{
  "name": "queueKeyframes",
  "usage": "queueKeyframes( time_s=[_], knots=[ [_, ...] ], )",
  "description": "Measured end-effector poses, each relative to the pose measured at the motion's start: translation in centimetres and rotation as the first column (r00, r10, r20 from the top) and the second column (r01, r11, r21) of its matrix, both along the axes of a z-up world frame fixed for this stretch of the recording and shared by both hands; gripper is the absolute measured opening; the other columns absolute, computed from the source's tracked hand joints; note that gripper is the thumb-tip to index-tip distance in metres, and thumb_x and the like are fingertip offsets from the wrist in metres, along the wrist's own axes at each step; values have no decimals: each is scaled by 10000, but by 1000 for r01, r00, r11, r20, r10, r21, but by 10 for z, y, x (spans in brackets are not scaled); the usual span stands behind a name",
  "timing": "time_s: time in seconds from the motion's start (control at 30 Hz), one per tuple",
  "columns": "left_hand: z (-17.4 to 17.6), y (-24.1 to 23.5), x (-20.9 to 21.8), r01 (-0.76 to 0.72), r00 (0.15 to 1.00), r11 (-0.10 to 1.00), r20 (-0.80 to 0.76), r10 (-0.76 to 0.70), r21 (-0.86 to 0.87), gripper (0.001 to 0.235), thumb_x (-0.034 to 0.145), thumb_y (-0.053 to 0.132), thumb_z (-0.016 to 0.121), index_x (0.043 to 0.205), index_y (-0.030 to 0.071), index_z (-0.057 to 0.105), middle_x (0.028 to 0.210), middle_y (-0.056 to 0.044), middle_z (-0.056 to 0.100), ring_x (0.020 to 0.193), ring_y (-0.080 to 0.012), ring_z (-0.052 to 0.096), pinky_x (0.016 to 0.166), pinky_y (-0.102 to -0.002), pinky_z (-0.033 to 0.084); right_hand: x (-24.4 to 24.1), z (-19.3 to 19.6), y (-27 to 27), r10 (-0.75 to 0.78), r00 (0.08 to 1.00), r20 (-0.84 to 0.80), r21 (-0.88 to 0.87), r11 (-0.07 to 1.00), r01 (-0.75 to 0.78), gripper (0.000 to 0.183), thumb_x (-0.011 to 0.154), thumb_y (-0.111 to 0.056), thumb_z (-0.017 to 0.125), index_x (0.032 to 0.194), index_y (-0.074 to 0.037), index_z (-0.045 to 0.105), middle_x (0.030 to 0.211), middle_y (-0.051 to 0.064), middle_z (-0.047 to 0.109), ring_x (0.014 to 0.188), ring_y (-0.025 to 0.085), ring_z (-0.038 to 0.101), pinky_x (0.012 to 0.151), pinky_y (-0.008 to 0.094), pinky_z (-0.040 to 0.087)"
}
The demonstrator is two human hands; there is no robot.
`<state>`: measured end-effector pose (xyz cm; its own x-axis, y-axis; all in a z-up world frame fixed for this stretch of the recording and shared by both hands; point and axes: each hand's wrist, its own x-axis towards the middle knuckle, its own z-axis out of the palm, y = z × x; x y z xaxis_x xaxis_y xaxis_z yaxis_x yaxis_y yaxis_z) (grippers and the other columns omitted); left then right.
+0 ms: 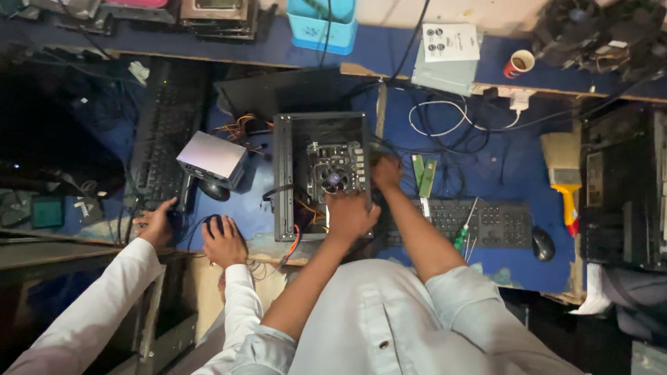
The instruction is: The person disassembles a desktop computer using a screwdriver, removing the power supply and motherboard from the case. They place the components on the workbench and continue to manipulate the motherboard and cables.
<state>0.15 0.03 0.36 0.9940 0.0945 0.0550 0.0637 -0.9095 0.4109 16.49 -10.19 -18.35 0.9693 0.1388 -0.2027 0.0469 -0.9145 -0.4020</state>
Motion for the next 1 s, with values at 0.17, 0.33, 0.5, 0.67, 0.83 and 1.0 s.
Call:
queueKeyframes(
  time_s=[0.17, 0.33, 0.5, 0.67, 0.83, 1.0],
  knots=[
    [-3, 0, 0, -7, 1000, 1000, 1, 8, -16, 425, 800, 468, 650, 866, 60, 747, 917, -150, 745, 882, -390, 684, 883, -616, 413, -3, 8, 2, -62, 998, -24, -14, 998, 62, 489, 906, -522, 653, 1172, -121, 740, 1358, 153, 604, 1322, 421, 496, 1042, 566, 430],
    [-10, -2, 1, -4, 999, 1000, -35, 4, 24, 471, 779, 499, 657, 903, 54, 746, 917, -168, 744, 898, -401, 674, 862, -622, 406, -21, 4, 7, -169, 977, 127, 62, 985, 162, 315, 932, -403, 623, 1133, -206, 766, 1265, 89, 643, 1247, 376, 544, 964, 607, 440],
    [-13, -3, -1, -13, 1000, 1000, 23, 12, 14, 435, 797, 473, 636, 901, 66, 748, 919, -150, 750, 881, -401, 675, 849, -633, 399, -29, 0, 16, -322, 940, 115, 156, 940, 303, 276, 935, -393, 648, 1085, -211, 791, 1249, 96, 601, 1201, 389, 492, 957, 582, 406],
    [-11, -2, -1, -23, 999, 1000, 28, 22, 17, 408, 806, 450, 623, 870, 67, 748, 900, -142, 748, 867, -399, 671, 834, -612, 403, -25, -3, 20, -442, 888, 125, 184, 890, 417, 358, 874, -434, 724, 1022, -113, 777, 1263, 92, 552, 1206, 356, 484, 961, 526, 403],
    [-6, -3, 0, -17, 1000, 1000, -13, 17, 13, 418, 795, 452, 623, 864, 61, 752, 890, -147, 747, 849, -398, 666, 836, -608, 399, -31, -4, 20, -466, 871, 156, 263, 870, 418, 313, 829, -394, 746, 974, -121, 789, 1215, 101, 550, 1160, 355, 505, 958, 517, 411],
    [-3, -3, -1, -19, 1000, 999, -15, 19, 31, 431, 799, 466, 631, 859, 57, 752, 892, -153, 745, 861, -395, 667, 844, -591, 404, -30, -3, 22, -450, 875, 179, 214, 886, 411, 369, 884, -421, 737, 957, -60, 761, 1236, 109, 572, 1175, 367, 517, 958, 520, 427]
  ],
)
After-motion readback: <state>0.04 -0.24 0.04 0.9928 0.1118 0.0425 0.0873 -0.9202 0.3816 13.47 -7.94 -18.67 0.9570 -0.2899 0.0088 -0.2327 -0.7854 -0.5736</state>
